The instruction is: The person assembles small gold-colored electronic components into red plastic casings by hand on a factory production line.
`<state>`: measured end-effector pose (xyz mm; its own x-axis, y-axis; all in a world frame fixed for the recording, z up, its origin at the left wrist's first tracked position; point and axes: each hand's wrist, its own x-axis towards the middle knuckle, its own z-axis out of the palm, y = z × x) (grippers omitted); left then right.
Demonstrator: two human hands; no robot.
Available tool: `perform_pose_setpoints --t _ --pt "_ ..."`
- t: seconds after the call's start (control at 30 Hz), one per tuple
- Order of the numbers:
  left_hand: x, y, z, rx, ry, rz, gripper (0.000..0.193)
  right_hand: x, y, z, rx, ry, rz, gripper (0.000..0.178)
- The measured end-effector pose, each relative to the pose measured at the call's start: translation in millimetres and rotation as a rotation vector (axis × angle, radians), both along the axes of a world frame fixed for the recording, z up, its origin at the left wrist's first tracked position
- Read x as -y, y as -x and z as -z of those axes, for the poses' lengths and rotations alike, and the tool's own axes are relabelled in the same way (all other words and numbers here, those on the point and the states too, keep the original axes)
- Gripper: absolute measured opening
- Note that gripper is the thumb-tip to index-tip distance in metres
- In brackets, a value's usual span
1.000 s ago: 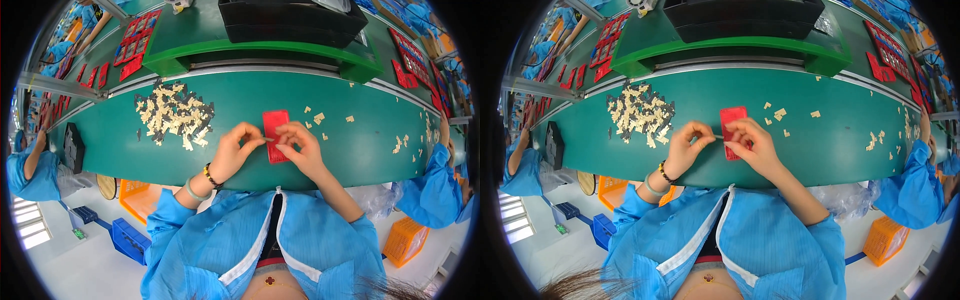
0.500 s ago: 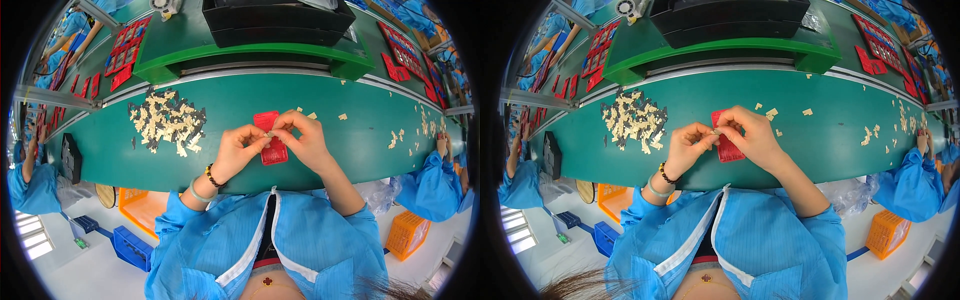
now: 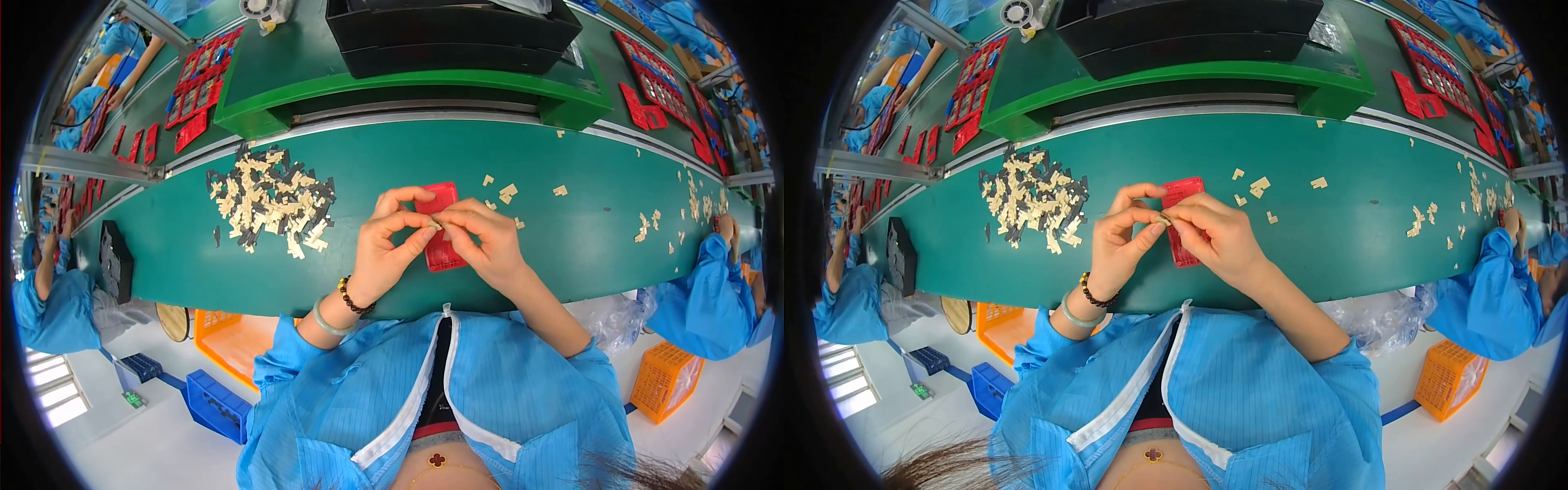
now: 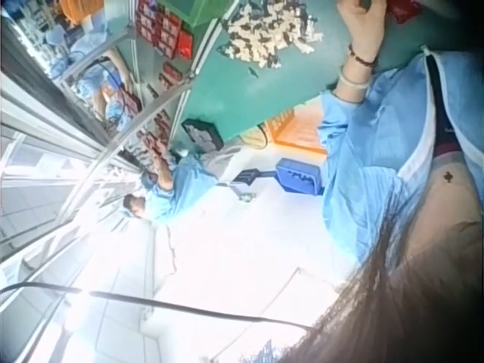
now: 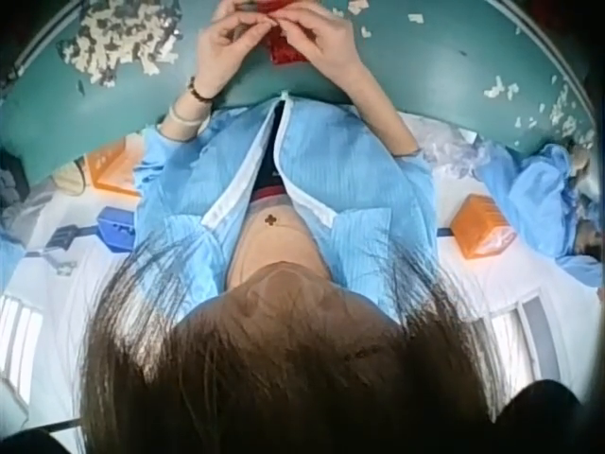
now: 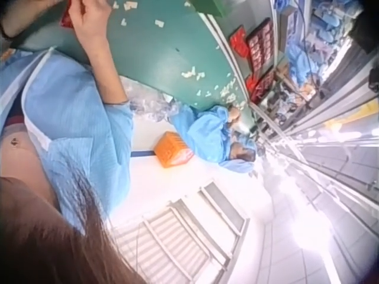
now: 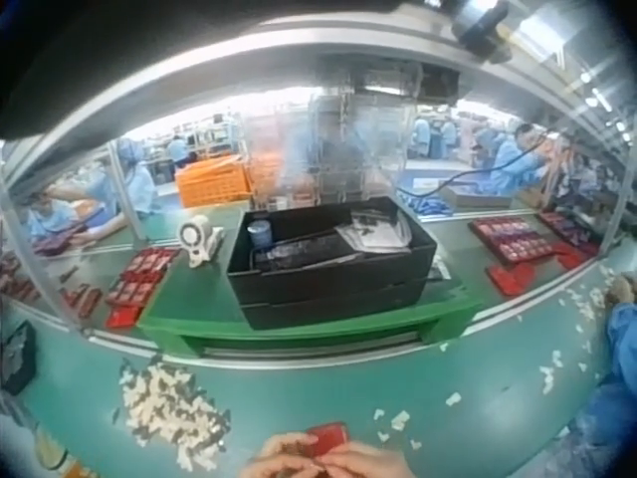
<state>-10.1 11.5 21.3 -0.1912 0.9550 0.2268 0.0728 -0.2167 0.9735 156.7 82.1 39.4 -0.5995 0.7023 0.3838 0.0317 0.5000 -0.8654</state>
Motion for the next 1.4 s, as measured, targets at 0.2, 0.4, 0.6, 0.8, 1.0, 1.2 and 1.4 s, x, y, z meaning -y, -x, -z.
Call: perform_pose_setpoints --t 0.2,0.4,0.6,0.8,1.0,1.2,1.4 --pt "1 -11 -23 -0.432 -0.401 0.110 0.012 2 -17 10 -0.011 0.284 -0.049 0.010" --pt "-2 -16 -15 -0.161 -0.131 0.004 0.010 17 -22 -3 -0.060 -0.112 0.231 0.012" --pt "1 -20 -13 -0.113 -0.055 -0.020 0.008 14 -21 5 0.027 -0.113 0.137 0.012" --pt "17 -23 -38 -0.371 -0.545 0.368 0.014 -31 -51 45 0.282 0.145 0.445 0.007" --pt "-4 -2 -4 -0.732 -0.571 0.099 0.020 -18 -55 16 0.150 0.127 0.133 0.021" --pt "-9 -6 5 -0.943 -0.690 -0.011 0.017 -10 -33 -3 0.253 0.108 -0.227 0.023" --pt "-6 -8 4 -1.036 -0.704 -0.066 0.017 -9 -27 -4 0.239 -0.156 -0.133 0.023"
